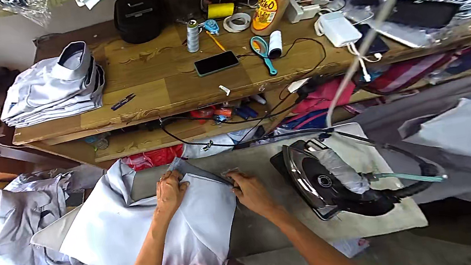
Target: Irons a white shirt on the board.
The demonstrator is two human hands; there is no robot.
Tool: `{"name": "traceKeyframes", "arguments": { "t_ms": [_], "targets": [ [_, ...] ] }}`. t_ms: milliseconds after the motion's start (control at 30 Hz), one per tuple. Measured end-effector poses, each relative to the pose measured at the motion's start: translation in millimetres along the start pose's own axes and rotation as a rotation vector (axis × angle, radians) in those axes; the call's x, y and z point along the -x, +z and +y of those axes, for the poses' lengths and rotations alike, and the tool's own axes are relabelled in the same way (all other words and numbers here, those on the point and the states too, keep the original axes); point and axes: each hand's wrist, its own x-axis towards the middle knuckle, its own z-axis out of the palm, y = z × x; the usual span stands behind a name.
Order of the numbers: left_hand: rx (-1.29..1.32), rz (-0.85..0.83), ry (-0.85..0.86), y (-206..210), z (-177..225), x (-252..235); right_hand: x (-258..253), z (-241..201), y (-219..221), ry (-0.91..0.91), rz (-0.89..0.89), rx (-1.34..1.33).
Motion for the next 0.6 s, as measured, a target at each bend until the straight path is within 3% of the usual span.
{"name": "traceKeyframes", "arguments": {
  "t_ms": [200,400,533,600],
  "targets": [
    [0.114,-0.063,-0.046,-14.5,0.9,-13.1,-23.3,-9.7,-11.9,-0.017,0.022,-0.017],
    [0.036,0.028,-0.116,-48.1,17.2,-51.6,-89.8,-15.6,-14.8,-0.091,0.228,0.030],
    [-0.073,0.033,-0.226,-29.4,17.5,-63.3,-103.7,-13.2,0.7,-0.091,0.256,0.141],
    [-0.073,0.044,-0.241,-15.3,12.1,-60.9,-90.5,-11.3,10.0,-0.182,0.350,0.145]
  ]
}}
